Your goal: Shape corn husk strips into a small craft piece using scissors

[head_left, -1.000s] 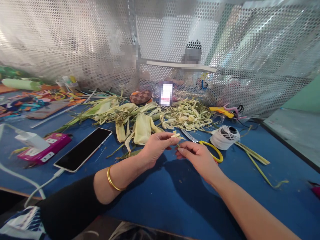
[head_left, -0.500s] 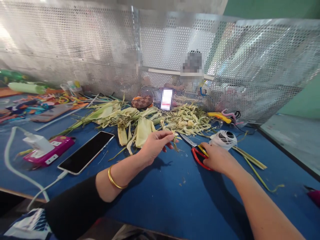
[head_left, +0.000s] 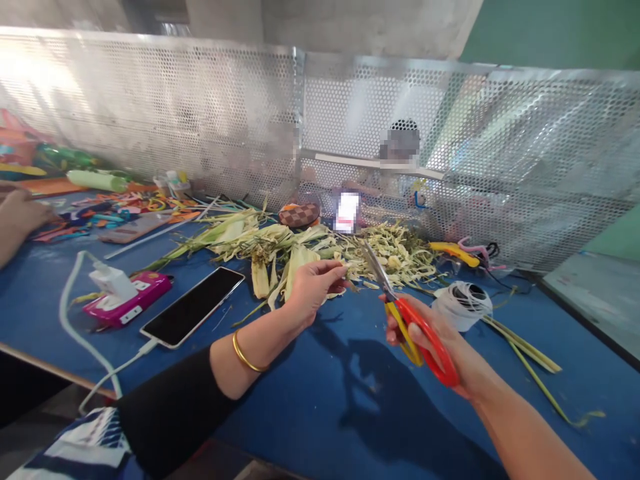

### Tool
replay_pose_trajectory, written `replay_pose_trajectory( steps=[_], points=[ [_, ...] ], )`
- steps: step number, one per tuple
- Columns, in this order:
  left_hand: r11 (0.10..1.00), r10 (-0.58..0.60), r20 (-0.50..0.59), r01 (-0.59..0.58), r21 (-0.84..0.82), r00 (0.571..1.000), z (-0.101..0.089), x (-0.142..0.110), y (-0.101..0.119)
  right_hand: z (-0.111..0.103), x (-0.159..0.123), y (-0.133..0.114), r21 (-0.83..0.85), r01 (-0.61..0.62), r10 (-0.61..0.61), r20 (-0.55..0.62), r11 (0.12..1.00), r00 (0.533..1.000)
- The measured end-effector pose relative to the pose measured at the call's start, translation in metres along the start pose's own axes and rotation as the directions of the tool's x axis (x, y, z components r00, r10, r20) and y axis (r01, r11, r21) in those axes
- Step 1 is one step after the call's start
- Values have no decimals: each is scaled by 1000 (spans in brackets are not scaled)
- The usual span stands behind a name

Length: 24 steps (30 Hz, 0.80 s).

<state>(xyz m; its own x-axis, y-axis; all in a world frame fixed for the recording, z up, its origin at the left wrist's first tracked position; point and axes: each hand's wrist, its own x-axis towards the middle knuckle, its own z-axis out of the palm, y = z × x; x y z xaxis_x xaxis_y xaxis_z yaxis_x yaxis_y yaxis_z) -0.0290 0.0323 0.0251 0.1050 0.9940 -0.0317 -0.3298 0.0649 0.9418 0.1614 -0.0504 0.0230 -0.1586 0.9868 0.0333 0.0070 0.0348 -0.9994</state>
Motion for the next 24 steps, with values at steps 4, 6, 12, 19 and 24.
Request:
replay_pose_trajectory(
  steps=[4, 6, 12, 19, 24],
  points=[
    [998, 64, -22, -64, 16, 998, 0, 2, -1, 0, -2, -1, -53, -61, 66, 89, 997, 994],
    [996, 88, -23, -87, 35, 996, 0, 2, -2, 1, -1, 1, -73, -80, 82, 37, 994, 996],
    [991, 109, -39, -105, 86, 993, 1, 3, -6, 7, -1, 3, -135, -139, 137, -26, 981, 990],
    [990, 102, -42, -97, 98, 994, 0, 5, -11, 10, 1, 3, -164, -183, 179, -41, 969, 983],
    [990, 84, -59, -77, 116, 995, 0, 7, -12, 9, 2, 8, -166, -190, 188, -27, 968, 982]
  ],
)
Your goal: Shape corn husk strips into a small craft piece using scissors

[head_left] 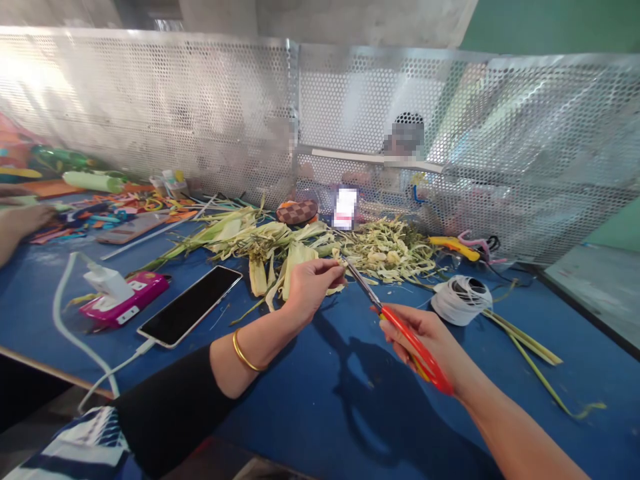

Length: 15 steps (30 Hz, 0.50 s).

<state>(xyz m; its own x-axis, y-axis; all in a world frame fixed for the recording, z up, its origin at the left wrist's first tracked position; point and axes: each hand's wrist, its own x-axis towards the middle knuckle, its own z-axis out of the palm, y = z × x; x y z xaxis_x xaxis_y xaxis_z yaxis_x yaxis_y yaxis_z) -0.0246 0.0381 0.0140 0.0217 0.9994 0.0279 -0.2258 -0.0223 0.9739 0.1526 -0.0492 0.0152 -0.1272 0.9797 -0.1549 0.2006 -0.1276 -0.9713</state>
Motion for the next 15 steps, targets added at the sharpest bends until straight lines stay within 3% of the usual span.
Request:
replay_pose_trajectory(
  steps=[8, 11, 15],
  points=[
    [1000, 8, 15, -8, 8, 1000, 0, 0, 0, 4, 1, 4, -52, 38, -40, -39, 998, 998],
    [999, 6, 0, -6, 35, 1000, -2, 1, 1, 5, 1, 2, 15, 50, -48, -117, 999, 992],
    [999, -5, 21, 4, 39, 1000, -4, 2, 1, 2, 0, -4, 109, 154, -133, -179, 982, 975]
  ],
)
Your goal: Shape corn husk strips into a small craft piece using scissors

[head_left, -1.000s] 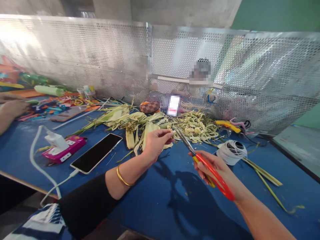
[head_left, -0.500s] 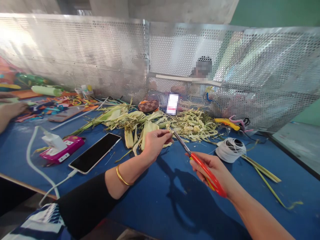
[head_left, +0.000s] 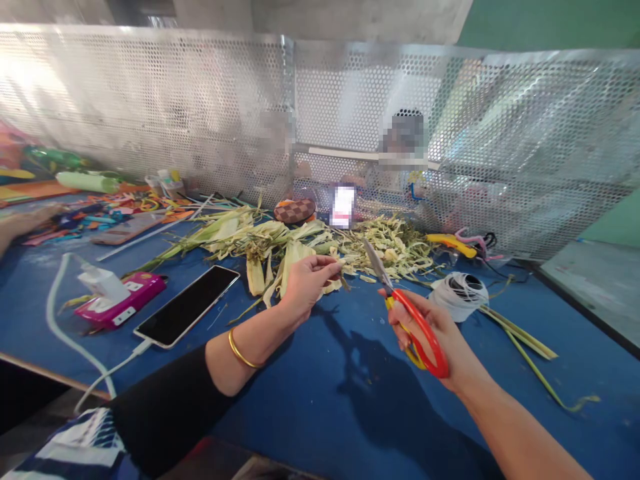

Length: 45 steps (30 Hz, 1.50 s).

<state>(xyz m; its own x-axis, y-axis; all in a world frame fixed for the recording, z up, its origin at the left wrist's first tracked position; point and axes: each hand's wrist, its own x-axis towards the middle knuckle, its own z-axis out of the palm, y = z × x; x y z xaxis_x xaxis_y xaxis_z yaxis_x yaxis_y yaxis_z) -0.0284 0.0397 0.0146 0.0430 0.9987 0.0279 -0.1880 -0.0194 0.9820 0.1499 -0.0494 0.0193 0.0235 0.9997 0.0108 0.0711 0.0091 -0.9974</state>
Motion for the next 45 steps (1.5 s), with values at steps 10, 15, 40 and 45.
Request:
replay_pose_trajectory(
  steps=[10, 15, 40, 45],
  points=[
    [963, -127, 239, 178, -204, 963, 3, -9, 2, -4, 6, 4, -22, 113, -113, -1, 993, 994],
    [980, -79, 226, 117, -161, 971, 2, -6, 0, -10, 10, 12, -157, 120, -130, -51, 980, 990],
    [187, 671, 287, -530, 827, 684, -15, -8, 1, -20, 0, 5, -917, 386, -506, 284, 106, 814],
    [37, 676, 382, -547, 836, 630, -16, -10, 2, -17, -2, 6, -926, 365, -528, 265, 93, 807]
  ],
)
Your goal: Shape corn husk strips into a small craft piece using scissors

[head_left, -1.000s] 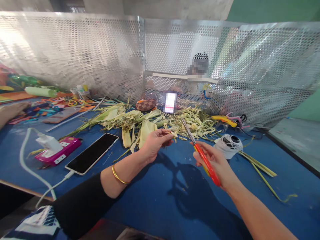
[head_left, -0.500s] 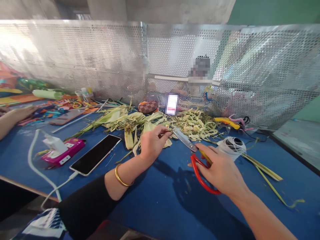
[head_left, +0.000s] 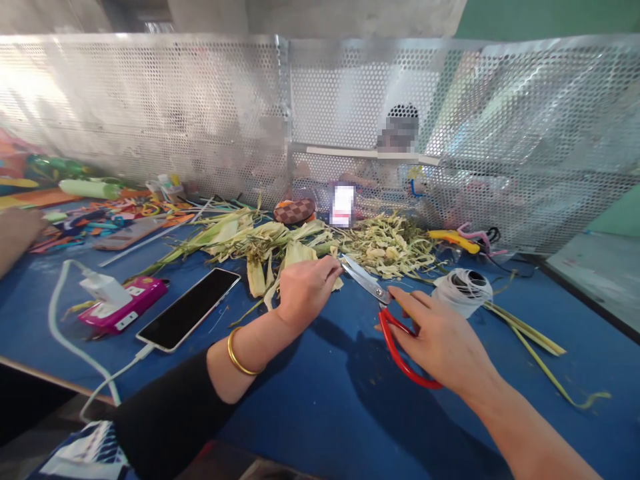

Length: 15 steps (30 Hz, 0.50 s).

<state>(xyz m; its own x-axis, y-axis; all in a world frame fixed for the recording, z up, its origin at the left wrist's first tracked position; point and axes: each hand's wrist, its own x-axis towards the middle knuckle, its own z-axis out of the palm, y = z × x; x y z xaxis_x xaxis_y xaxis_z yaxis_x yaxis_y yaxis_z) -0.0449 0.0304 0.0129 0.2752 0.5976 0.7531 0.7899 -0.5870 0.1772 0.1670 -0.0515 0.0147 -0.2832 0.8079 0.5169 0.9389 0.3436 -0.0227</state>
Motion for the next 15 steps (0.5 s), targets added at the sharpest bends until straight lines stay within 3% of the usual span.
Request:
replay_pose_trajectory(
  steps=[15],
  points=[
    [998, 37, -34, -36, 43, 999, 2, 0, 0, 2, -2, 6, 16, 53, -54, 65, 998, 996]
  ],
)
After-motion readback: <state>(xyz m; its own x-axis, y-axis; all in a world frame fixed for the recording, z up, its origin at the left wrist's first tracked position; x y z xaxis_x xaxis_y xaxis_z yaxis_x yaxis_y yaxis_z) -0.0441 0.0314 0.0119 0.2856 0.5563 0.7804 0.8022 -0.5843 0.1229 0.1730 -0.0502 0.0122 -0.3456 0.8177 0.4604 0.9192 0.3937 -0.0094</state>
